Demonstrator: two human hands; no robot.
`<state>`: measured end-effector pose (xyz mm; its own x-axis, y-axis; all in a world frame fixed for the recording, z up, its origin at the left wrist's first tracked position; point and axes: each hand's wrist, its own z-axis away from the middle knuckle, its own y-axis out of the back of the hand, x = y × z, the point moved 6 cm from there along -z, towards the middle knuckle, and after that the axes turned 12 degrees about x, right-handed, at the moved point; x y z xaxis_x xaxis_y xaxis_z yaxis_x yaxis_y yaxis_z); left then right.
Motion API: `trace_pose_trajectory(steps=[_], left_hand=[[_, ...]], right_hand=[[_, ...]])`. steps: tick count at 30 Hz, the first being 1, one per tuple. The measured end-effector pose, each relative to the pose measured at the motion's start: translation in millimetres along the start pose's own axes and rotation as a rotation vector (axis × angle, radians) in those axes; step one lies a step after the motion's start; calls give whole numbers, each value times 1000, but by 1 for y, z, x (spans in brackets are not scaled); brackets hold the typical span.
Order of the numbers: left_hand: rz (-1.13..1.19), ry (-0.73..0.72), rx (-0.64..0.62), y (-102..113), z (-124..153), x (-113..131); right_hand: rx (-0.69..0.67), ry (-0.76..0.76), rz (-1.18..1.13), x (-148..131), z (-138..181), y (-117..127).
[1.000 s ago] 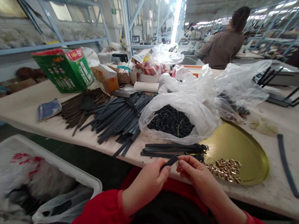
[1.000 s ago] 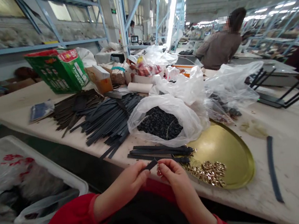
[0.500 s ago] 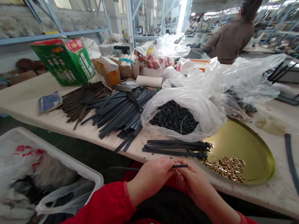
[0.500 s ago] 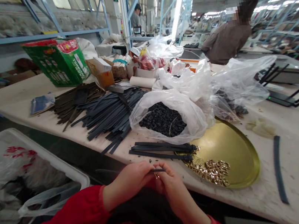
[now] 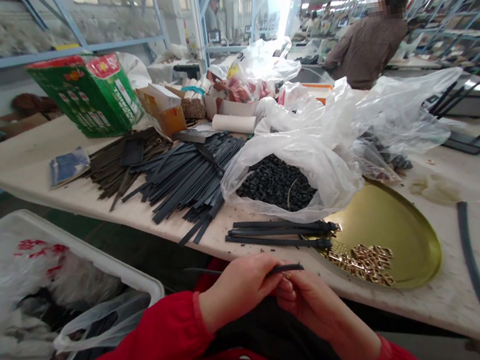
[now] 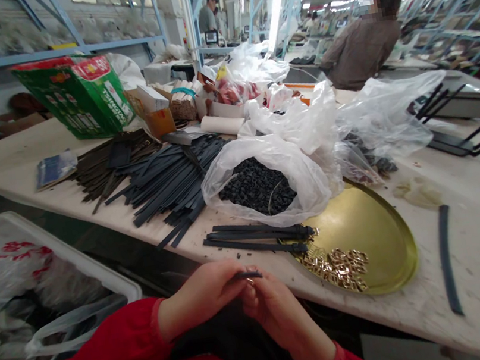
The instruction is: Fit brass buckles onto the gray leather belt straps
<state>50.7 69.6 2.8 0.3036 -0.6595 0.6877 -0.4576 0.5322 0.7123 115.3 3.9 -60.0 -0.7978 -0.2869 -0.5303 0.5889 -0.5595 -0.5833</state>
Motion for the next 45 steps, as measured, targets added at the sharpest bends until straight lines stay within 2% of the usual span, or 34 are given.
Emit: trace_pose_trajectory(steps=[4,10,14,17,23,28,30,32,35,38,45], left_hand=[[64,146,-10,5,-1,-4],[57,207,-30,9,2,-10],[78,260,-17,9,4,-17],[110,306,-7,9,5,-20],[241,415,-127,0,14,-17],[304,451,-189,-7,18,-15],[354,464,-205,-9,18,-15],[415,477,-211,-10,19,-15],[435,483,-187,-8,22,-20],[321,463,-154,-5,27,-27],[61,276,-67,-2,29,-24]], right_hand=[[-12,84,71,2,1,-1],[-27,108,36,7,1,2],[27,94,-16,6,0,10],[70,149,-31,3,3,13],[77,326,188,0,8,14],[-18,431,362,4,4,14],[-9,465,377,3,4,14],[44,449,348,0,5,16],[140,317,197,0,6,20],[201,231,38,-1,5,23],[216,190,-137,0,-5,25]])
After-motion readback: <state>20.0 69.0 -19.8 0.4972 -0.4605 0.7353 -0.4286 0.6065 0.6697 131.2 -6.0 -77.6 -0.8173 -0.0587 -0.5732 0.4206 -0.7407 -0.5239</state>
